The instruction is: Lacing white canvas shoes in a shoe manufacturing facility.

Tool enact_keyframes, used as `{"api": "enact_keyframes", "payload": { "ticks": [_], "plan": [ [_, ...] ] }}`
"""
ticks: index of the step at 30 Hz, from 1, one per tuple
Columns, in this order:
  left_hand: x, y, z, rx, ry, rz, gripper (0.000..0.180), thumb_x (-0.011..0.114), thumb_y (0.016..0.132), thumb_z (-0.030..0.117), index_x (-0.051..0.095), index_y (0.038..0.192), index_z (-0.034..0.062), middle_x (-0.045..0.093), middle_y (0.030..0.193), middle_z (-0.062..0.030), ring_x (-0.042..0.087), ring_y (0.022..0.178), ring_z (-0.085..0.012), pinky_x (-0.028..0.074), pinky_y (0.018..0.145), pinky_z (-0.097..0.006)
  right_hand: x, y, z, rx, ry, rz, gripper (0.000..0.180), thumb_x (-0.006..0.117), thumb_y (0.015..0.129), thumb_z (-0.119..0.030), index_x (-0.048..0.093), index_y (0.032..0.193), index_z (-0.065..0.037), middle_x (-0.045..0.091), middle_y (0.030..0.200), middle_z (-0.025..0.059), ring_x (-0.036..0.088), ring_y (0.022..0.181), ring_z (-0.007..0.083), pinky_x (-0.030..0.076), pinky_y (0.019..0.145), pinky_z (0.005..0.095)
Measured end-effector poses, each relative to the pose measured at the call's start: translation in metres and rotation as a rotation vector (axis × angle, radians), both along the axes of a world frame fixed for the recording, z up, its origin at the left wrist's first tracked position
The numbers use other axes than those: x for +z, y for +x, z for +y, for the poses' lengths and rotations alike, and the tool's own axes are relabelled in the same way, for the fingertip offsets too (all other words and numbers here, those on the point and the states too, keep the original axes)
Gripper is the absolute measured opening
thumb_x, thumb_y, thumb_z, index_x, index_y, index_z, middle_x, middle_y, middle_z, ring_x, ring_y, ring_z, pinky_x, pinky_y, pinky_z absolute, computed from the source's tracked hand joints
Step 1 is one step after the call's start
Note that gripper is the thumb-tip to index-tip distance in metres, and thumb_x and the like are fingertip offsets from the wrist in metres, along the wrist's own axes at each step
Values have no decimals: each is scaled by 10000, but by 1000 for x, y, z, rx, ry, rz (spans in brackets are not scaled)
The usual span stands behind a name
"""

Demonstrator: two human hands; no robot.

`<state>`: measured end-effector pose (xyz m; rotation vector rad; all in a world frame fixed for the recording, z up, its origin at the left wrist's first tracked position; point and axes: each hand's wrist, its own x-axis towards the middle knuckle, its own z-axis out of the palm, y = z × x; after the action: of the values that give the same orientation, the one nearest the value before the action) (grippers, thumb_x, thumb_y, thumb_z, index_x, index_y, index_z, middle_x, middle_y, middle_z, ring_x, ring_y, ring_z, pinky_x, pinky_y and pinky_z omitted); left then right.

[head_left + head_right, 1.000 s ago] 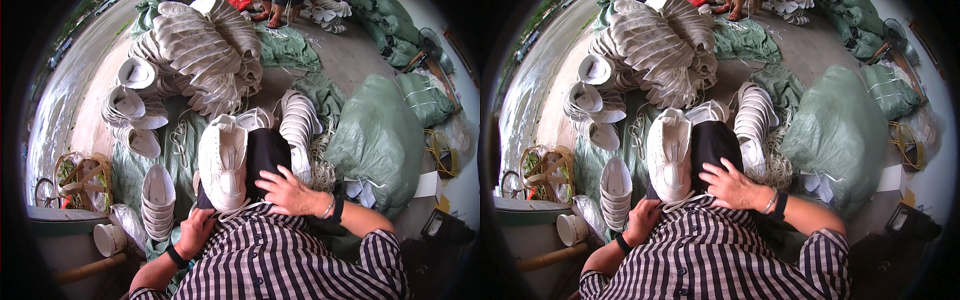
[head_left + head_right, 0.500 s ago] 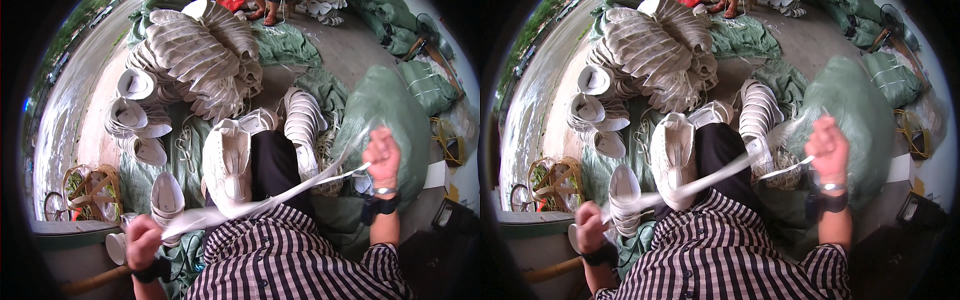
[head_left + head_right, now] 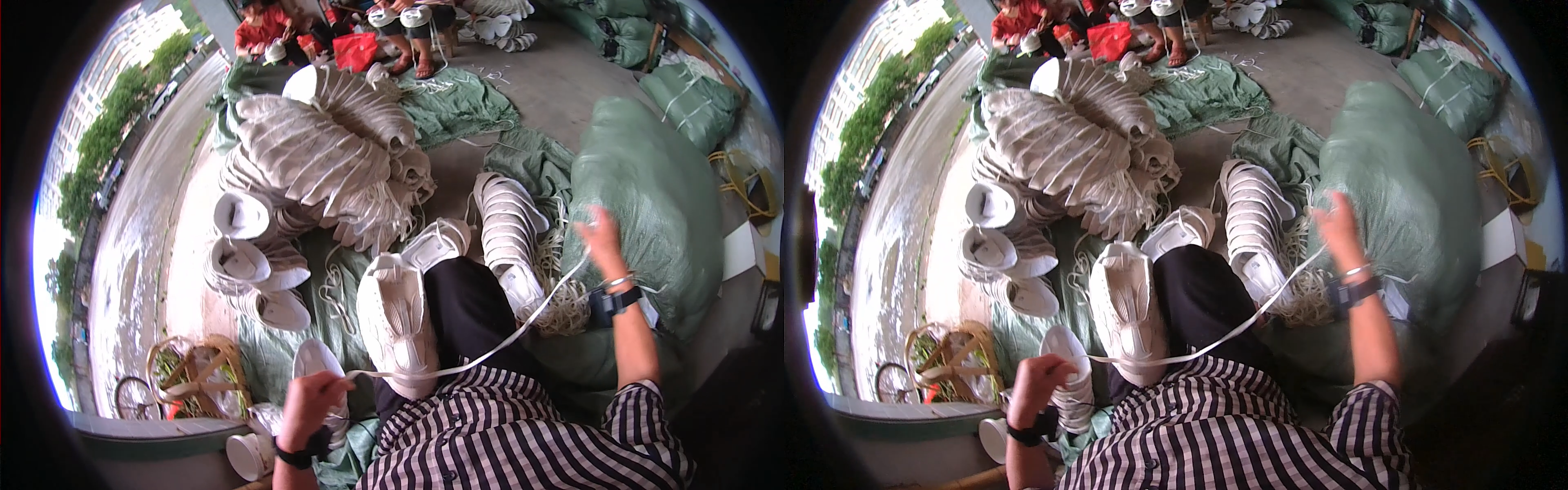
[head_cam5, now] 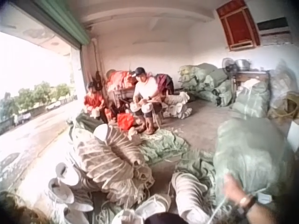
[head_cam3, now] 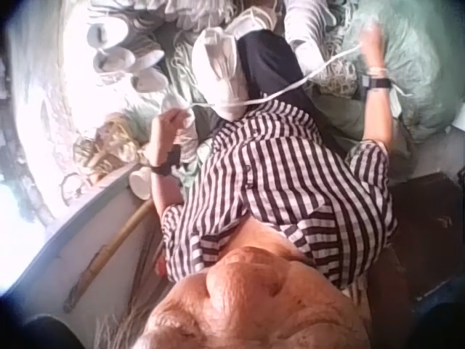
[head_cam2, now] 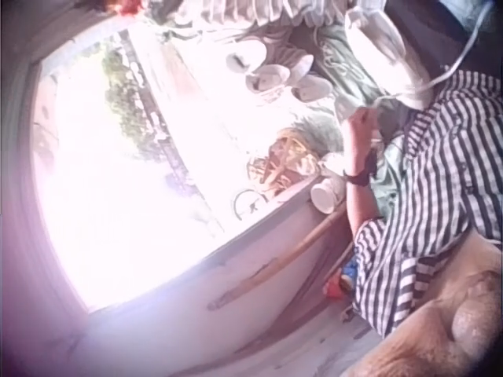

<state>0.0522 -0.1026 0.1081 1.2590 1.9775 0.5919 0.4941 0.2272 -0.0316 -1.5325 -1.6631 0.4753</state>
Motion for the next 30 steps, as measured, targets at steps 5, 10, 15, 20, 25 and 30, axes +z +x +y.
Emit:
{"api": "enact_keyframes", "payload": {
  "ticks": [5,10,15,20,25,30],
  "plan": [
    [1,64,73,-141,47,-224,246,590,895,205,659,831,-22,583,599,-26,517,541,-51,412,496,-222,79,-210,-133,1223,-197,703,283,582,903,-185,550,1114,1,623,992,73,586,930,132,464,833,263],
    [4,61,84,-209,36,-254,208,548,903,161,639,849,-19,566,616,-17,533,569,-76,416,526,-222,78,-206,-123,1439,-484,358,216,580,887,-188,652,948,6,673,844,85,613,783,122,476,721,267],
    [-13,40,69,-124,-61,-343,196,534,902,152,644,838,3,542,608,1,491,552,-59,373,506,-212,78,-126,-70,1024,-716,379,179,570,860,-160,673,840,-16,659,701,60,599,628,130,473,610,289],
    [-16,36,75,-52,-169,-358,195,542,899,163,645,837,10,530,604,11,436,517,-43,343,478,-200,55,-88,-60,736,-141,-212,170,547,778,-147,633,683,-35,594,613,150,618,631,301,455,581,414],
    [-22,34,79,-58,-143,-325,188,551,891,157,648,826,10,535,597,8,455,516,-45,358,484,-205,38,-84,-60,367,-148,-782,108,558,698,-95,654,732,-62,629,827,164,624,797,285,450,695,439],
    [-35,53,83,-148,2,-204,191,581,893,174,657,844,7,572,610,-4,505,558,-46,395,500,-207,46,-160,-87,845,164,0,348,635,792,-146,557,1110,-28,603,911,144,612,850,266,461,767,382]
  ]
}}
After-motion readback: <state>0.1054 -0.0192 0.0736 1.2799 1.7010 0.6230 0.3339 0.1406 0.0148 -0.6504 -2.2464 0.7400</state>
